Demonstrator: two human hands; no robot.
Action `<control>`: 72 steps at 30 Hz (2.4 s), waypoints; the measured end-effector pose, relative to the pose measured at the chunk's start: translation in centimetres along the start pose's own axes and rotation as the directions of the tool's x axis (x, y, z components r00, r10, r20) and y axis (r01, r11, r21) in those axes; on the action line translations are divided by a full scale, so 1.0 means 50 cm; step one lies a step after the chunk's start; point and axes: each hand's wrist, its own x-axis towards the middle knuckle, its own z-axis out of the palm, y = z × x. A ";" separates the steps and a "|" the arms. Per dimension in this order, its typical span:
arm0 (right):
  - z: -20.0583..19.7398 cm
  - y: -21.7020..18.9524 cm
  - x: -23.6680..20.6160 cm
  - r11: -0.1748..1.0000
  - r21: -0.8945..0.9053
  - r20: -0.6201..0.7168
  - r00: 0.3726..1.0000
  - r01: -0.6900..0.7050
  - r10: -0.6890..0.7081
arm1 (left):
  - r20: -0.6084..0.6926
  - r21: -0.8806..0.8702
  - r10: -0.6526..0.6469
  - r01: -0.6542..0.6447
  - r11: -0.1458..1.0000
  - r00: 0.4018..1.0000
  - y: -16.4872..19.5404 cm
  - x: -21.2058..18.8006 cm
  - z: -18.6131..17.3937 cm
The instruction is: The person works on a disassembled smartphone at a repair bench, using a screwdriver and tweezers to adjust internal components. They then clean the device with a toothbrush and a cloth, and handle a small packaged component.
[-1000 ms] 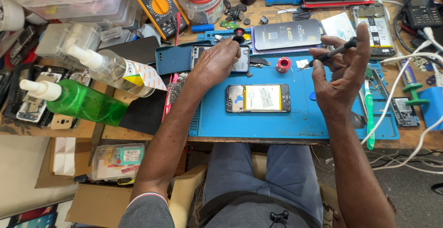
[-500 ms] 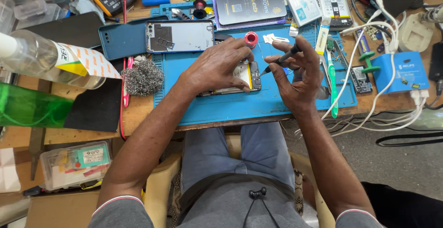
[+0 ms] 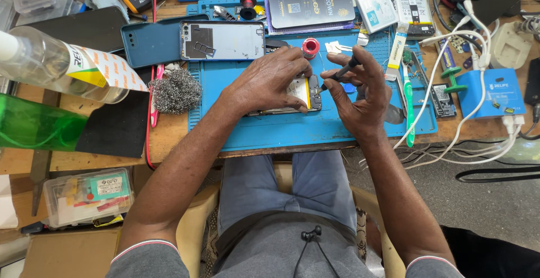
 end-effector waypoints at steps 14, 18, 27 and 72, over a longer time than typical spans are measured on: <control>-0.012 -0.071 0.070 0.919 -0.352 0.149 0.980 0.175 -0.129 | -0.031 -0.696 0.027 -0.041 0.717 0.999 -0.010 0.019 0.030; -0.009 -0.083 0.080 0.979 -0.205 0.099 0.995 0.003 0.017 | 0.100 -0.697 -0.209 0.218 0.683 0.973 0.008 0.036 0.036; -0.012 -0.055 0.060 0.979 -0.198 0.081 0.995 -0.045 0.062 | 0.010 -0.879 -0.025 0.021 0.477 1.000 0.016 0.036 0.036; -0.013 -0.038 0.030 0.988 0.057 0.106 0.985 -0.142 0.136 | -0.146 -0.528 -0.079 -0.010 0.849 0.986 -0.016 0.022 0.003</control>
